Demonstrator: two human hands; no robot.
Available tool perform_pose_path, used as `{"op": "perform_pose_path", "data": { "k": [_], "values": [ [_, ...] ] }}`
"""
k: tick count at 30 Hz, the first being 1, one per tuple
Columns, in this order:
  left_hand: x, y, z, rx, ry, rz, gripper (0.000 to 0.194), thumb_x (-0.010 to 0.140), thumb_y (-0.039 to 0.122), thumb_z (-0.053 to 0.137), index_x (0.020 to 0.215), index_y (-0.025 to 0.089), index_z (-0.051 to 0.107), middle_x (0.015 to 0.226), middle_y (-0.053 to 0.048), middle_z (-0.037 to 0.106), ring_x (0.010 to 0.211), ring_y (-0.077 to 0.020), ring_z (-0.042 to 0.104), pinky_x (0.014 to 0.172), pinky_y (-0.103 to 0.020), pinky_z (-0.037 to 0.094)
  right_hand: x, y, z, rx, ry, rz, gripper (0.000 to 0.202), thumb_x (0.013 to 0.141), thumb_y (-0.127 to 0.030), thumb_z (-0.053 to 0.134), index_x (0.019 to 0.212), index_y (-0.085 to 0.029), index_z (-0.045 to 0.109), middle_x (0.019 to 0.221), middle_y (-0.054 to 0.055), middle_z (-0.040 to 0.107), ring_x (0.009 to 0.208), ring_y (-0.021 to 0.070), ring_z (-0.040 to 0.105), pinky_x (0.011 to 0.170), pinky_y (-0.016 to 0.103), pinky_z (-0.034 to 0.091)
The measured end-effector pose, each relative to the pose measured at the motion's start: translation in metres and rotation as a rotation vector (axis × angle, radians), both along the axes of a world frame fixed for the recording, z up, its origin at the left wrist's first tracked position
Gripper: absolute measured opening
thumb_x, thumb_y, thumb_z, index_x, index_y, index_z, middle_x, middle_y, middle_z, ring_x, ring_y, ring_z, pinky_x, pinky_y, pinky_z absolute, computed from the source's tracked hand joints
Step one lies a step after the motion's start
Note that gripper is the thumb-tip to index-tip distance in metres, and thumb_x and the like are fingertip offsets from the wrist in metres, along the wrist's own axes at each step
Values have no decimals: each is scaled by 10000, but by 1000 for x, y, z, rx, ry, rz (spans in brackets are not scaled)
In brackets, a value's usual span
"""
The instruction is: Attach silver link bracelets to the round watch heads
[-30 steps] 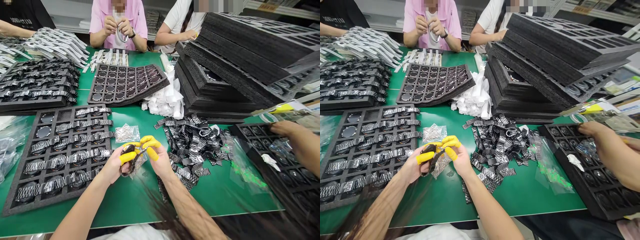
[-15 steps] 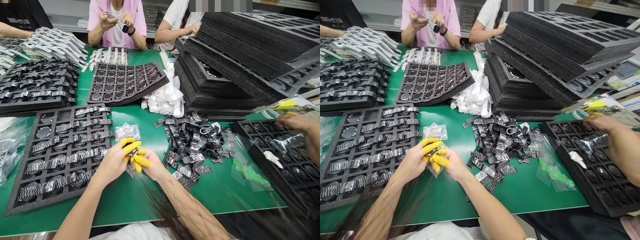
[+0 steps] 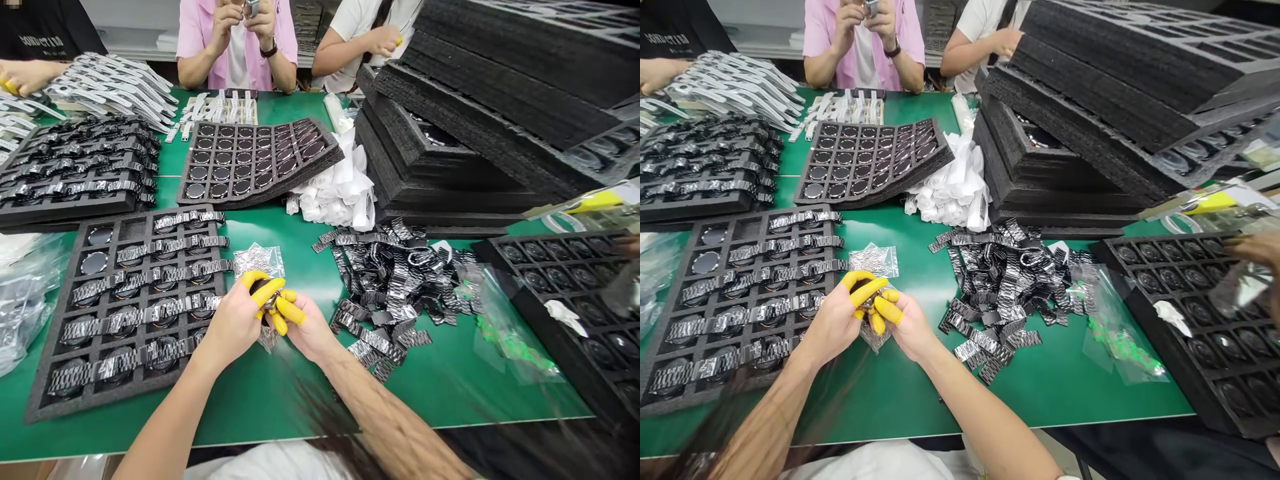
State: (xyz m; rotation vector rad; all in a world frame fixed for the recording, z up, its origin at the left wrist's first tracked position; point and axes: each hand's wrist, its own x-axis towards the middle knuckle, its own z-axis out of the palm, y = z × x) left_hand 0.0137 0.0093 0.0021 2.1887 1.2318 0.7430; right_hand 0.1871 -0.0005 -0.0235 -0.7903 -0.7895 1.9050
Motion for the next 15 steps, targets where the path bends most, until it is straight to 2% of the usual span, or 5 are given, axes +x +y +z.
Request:
{"op": "perform_pose_path", "data": {
  "k": [3, 6, 11, 15],
  "values": [
    [-1, -1, 1, 40, -64, -82, 624, 925, 63, 487, 1507, 261, 592, 1373, -139, 534, 1323, -307, 555, 1078, -493, 546, -2, -2, -1, -4, -16, -61, 480, 825, -622, 858, 790, -193, 647, 583, -37, 593, 534, 121, 492, 562, 263, 402],
    [-1, -1, 6, 8, -138, -165, 532, 990, 181, 520, 1518, 232, 557, 1341, -150, 531, 1360, -332, 504, 1106, -517, 517, -2, -2, 1, -11, -13, -87, 469, 811, -605, 873, 783, -193, 650, 574, -47, 566, 519, 111, 464, 546, 256, 381],
    [3, -2, 7, -47, -196, -146, 458, 1000, 199, 505, 1442, 253, 612, 1228, -119, 541, 1254, -313, 557, 1028, -479, 548, -2, -3, 5, -26, -36, -85, 457, 788, -579, 886, 775, -201, 630, 576, -56, 538, 513, 107, 415, 518, 254, 339],
    [2, -4, 0, -131, -271, -146, 429, 1017, 221, 514, 1427, 282, 624, 1279, -109, 515, 1227, -290, 575, 1056, -467, 546, -2, -4, 5, 0, -40, -67, 440, 819, -564, 860, 770, -195, 624, 563, -58, 524, 509, 102, 415, 528, 254, 336]
  ]
}}
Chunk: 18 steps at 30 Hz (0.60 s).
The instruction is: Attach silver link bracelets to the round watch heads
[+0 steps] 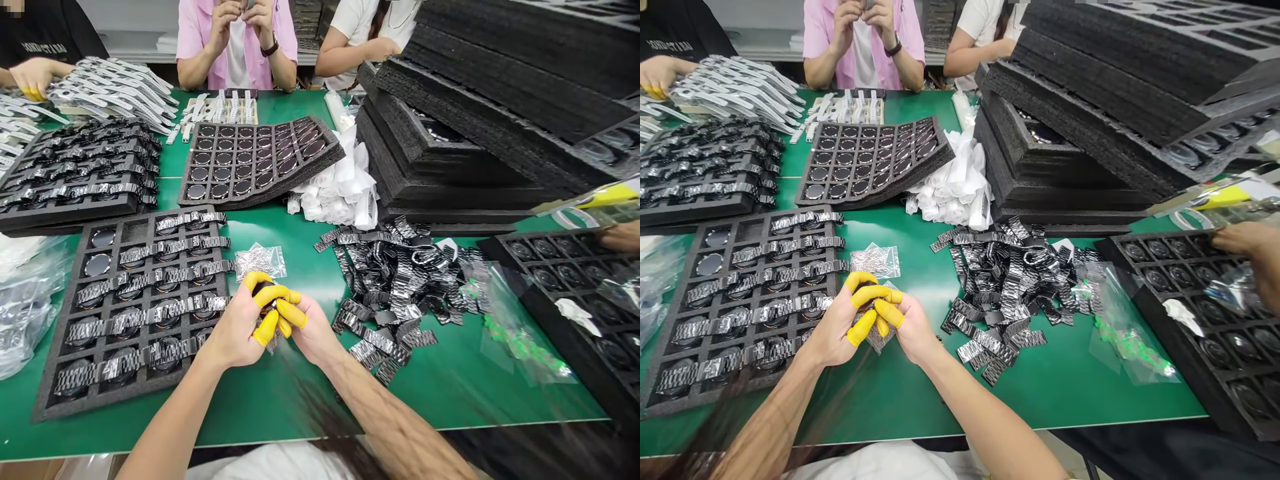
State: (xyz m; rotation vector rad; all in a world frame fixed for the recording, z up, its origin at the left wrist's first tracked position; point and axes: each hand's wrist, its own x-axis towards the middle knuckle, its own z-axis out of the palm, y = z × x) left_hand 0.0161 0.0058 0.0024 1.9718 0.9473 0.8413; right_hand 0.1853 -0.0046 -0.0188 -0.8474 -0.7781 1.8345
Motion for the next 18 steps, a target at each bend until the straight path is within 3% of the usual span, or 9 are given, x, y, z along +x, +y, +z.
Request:
{"op": "perform_pose_path", "data": {
  "k": [5, 8, 11, 14, 16, 18],
  "values": [
    [-1, 0, -4, -185, -161, 15, 383, 1030, 358, 571, 1387, 270, 675, 1291, -117, 574, 1242, -306, 594, 1065, -456, 547, 3, 0, -1, 13, 22, 3, 426, 833, -558, 856, 768, -190, 652, 549, -55, 531, 501, 103, 408, 539, 255, 346],
    [-3, 2, -1, -470, -391, 86, 396, 1042, 486, 568, 1283, 223, 740, 1222, -122, 683, 1109, -284, 674, 1003, -429, 570, 6, 3, -2, -19, 49, 15, 459, 820, -590, 860, 741, -198, 633, 542, -47, 543, 500, 113, 433, 553, 261, 392],
    [-6, 3, 4, -693, -550, 65, 505, 967, 514, 716, 1383, 229, 691, 1172, -115, 741, 1013, -256, 717, 953, -397, 588, 8, 8, -4, -1, 71, -22, 477, 827, -656, 830, 850, -208, 668, 697, -10, 630, 585, 143, 538, 584, 271, 466],
    [-11, 3, 5, -557, -500, 102, 684, 900, 510, 806, 1508, 273, 602, 1253, -113, 726, 1108, -272, 706, 990, -411, 590, 8, 11, -4, 199, 13, -26, 574, 777, -665, 874, 1114, -238, 693, 961, 29, 698, 835, 198, 661, 803, 338, 577],
    [-15, 5, 4, -318, -293, 195, 526, 920, 453, 792, 1411, 295, 689, 1214, -87, 714, 1129, -267, 678, 1011, -425, 584, 9, 11, -3, 360, -113, 49, 659, 748, -541, 939, 1267, -249, 659, 1136, 65, 708, 1028, 239, 683, 960, 392, 575],
    [-18, 9, 2, -88, -94, 260, 300, 942, 370, 767, 1233, 298, 782, 1145, -63, 687, 1090, -248, 657, 1003, -424, 581, 11, 11, -2, 463, -284, 64, 566, 813, -357, 898, 1310, -244, 651, 1226, 84, 705, 1117, 248, 672, 1013, 410, 563]
  ]
}}
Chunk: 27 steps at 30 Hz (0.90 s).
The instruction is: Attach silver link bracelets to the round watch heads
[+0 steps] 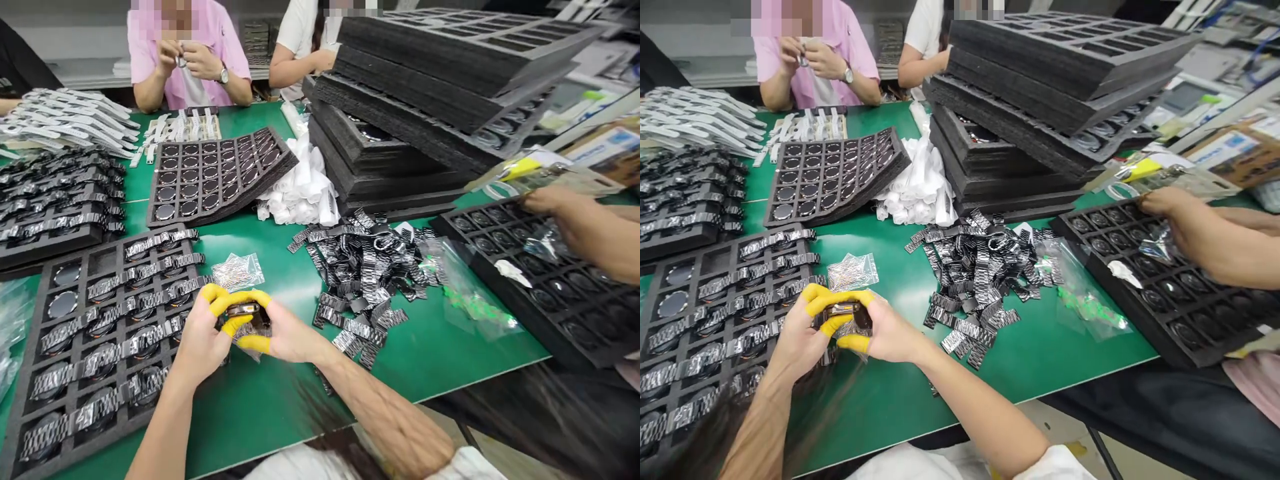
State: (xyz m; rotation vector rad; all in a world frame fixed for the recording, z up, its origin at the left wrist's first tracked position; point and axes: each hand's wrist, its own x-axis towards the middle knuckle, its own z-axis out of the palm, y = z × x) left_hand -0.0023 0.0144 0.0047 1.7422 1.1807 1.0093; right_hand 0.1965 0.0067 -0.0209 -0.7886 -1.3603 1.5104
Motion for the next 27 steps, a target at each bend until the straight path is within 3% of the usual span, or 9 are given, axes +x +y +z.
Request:
{"op": "perform_pose_path", "data": {
  "k": [4, 7, 9, 12, 15, 18, 21, 23, 27],
  "values": [
    [-9, 7, 0, 139, 59, -86, 199, 948, 289, 756, 1142, 298, 799, 1187, -57, 671, 1072, -227, 666, 951, -385, 602, 13, 7, 0, -100, -90, 71, 182, 960, -258, 695, 1140, -232, 687, 905, 9, 729, 744, 162, 666, 711, 303, 587],
    [-16, 8, 3, 133, 70, -145, 171, 959, 280, 735, 1109, 307, 813, 1191, -62, 709, 1021, -230, 697, 909, -392, 627, 24, 16, 0, -302, 101, 423, 308, 931, -465, 769, 1044, -198, 666, 777, -14, 711, 542, 111, 587, 521, 230, 493],
    [-19, 7, 5, 70, 34, -155, 145, 946, 321, 748, 1068, 309, 826, 1157, -67, 733, 959, -244, 717, 844, -403, 650, 27, 21, 0, -346, 232, 511, 457, 916, -619, 750, 906, -171, 663, 698, -12, 685, 488, 92, 536, 477, 219, 445],
    [-16, 5, 7, -47, -125, -157, 148, 901, 351, 804, 1043, 319, 832, 1197, -68, 752, 1035, -277, 735, 881, -413, 661, 25, 24, 1, -327, 362, 416, 533, 875, -681, 776, 785, -185, 604, 616, -40, 625, 463, 75, 470, 447, 211, 373],
    [-7, 7, 11, -236, -396, -145, 540, 821, 432, 870, 1337, 366, 726, 1397, -73, 708, 1215, -313, 699, 961, -427, 648, 19, 24, 4, -269, 402, 249, 540, 797, -675, 854, 888, -212, 591, 677, -59, 621, 507, 74, 471, 458, 196, 321],
    [4, 12, 13, -457, -558, -44, 809, 775, 660, 830, 1478, 315, 627, 1273, -93, 759, 1099, -311, 729, 851, -401, 667, 16, 21, 9, -175, 303, 119, 527, 808, -666, 848, 946, -218, 608, 784, -42, 623, 622, 104, 542, 552, 225, 422],
    [11, 15, 13, -451, -428, 152, 723, 740, 561, 910, 1367, 263, 706, 1052, -61, 786, 1000, -264, 736, 869, -346, 636, 17, 17, 17, -56, 5, 76, 304, 986, -487, 736, 976, -211, 609, 853, -18, 631, 746, 150, 586, 715, 290, 513],
    [9, 16, 15, -393, -313, 241, 682, 692, 460, 966, 1299, 247, 737, 1097, -61, 776, 1105, -276, 716, 962, -350, 607, 21, 15, 22, 61, -237, 43, 165, 1057, -371, 645, 1054, -208, 619, 928, 11, 668, 834, 183, 615, 812, 327, 535],
    [-23, 31, 33, -306, -182, 385, 593, 680, 417, 963, 1208, 228, 767, 1174, -67, 750, 1124, -281, 695, 967, -382, 622, 36, 13, 30, 299, -748, -68, 292, 1049, -356, 653, 1273, -170, 626, 1257, 149, 685, 1137, 290, 622, 976, 429, 541]
  ]
}}
